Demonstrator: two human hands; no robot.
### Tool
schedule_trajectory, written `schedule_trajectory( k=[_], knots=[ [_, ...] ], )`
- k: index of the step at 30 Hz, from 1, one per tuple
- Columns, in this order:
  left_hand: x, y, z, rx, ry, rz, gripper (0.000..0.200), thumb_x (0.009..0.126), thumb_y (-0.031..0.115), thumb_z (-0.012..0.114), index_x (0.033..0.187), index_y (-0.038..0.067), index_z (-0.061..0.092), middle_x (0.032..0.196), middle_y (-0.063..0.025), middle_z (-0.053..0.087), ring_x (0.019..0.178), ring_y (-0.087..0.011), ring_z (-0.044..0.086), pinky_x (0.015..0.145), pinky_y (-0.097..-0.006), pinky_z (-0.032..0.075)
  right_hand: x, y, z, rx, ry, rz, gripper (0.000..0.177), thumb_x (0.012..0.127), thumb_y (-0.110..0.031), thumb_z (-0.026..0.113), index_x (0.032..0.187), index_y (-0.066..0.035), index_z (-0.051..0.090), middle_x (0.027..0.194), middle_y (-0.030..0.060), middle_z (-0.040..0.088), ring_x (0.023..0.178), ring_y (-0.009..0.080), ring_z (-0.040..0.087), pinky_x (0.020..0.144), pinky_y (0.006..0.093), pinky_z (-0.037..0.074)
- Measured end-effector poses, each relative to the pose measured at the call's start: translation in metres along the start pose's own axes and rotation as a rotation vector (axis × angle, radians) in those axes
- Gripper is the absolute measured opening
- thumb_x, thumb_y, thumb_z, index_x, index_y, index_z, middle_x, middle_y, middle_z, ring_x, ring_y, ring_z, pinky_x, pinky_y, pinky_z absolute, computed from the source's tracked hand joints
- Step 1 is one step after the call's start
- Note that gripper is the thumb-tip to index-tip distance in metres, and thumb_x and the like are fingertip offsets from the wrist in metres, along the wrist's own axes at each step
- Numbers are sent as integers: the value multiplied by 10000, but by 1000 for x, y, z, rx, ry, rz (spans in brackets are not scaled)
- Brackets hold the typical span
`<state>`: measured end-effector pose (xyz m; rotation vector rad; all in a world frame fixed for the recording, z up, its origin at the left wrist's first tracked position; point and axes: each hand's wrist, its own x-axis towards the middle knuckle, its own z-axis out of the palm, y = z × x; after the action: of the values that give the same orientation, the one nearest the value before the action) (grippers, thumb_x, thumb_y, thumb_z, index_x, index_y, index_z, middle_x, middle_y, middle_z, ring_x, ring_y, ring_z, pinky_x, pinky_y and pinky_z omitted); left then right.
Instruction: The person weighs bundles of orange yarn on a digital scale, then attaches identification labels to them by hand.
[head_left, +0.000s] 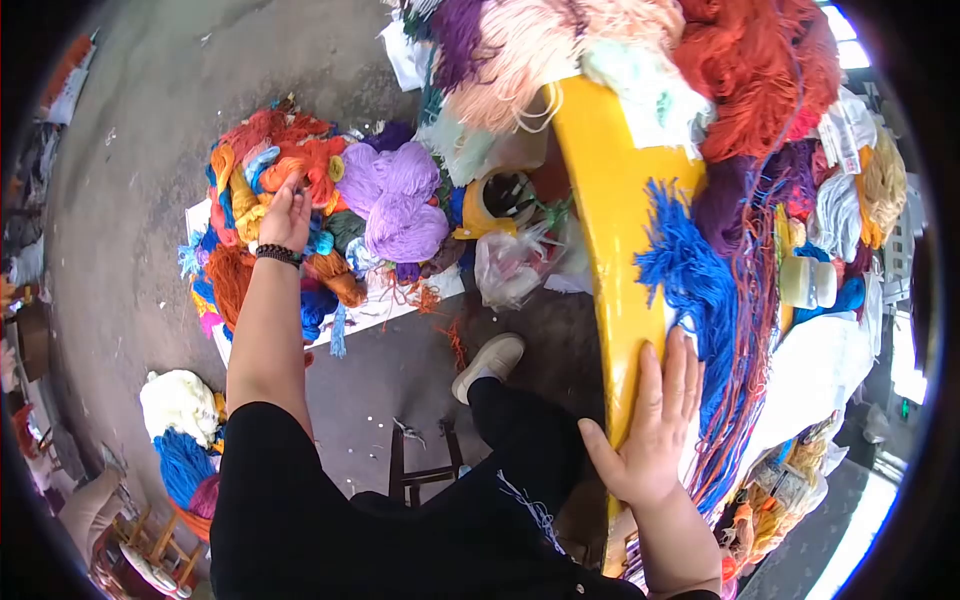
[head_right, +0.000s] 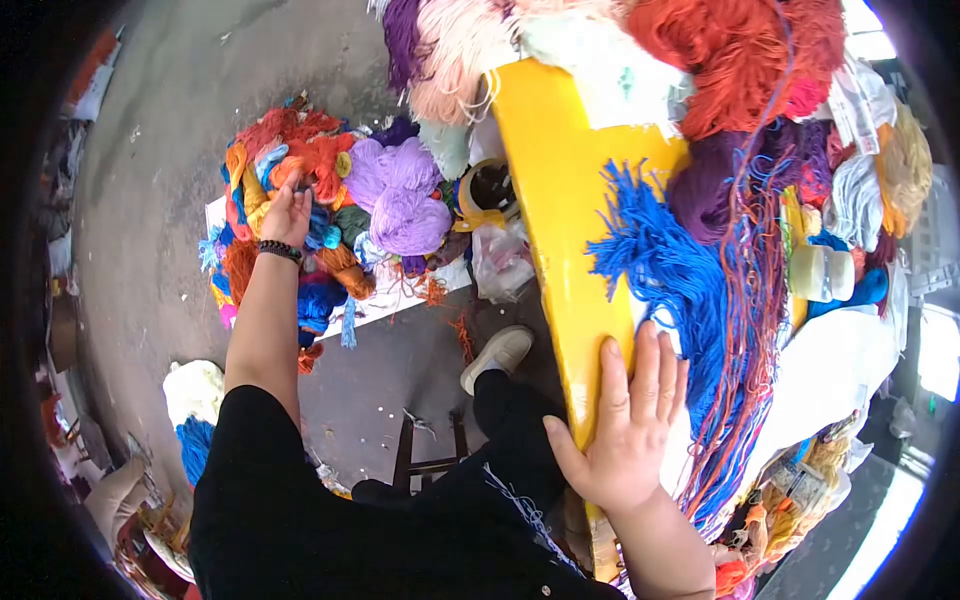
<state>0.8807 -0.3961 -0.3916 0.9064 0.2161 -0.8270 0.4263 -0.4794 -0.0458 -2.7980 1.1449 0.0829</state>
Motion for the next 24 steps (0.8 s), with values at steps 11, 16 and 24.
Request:
schedule_trajectory(
  k=[11,16,24],
  knots=[
    [-253,22,96,-191,-618,-58,263,894,199,576,1119,66,552,1093,-24,582,882,-160,535,740,-344,435,-7,0,-5,88,102,16,876,677,-400,732,1385,-41,361,1447,259,278,1333,432,267,1090,561,144],
    [-391,38,138,-133,-944,-320,250,897,206,560,1099,60,551,1079,-69,568,862,-181,531,694,-363,450,-48,-18,-27,399,153,-135,952,613,-366,802,1383,-36,348,1406,255,324,1318,432,287,1073,549,202],
    [-510,8,228,-81,-1653,-716,299,936,225,514,1173,43,523,1107,-97,542,813,-168,509,700,-345,459,-245,-67,-103,1411,42,-33,703,767,-189,675,1364,-54,330,1219,205,526,1143,343,521,921,406,426]
  ],
)
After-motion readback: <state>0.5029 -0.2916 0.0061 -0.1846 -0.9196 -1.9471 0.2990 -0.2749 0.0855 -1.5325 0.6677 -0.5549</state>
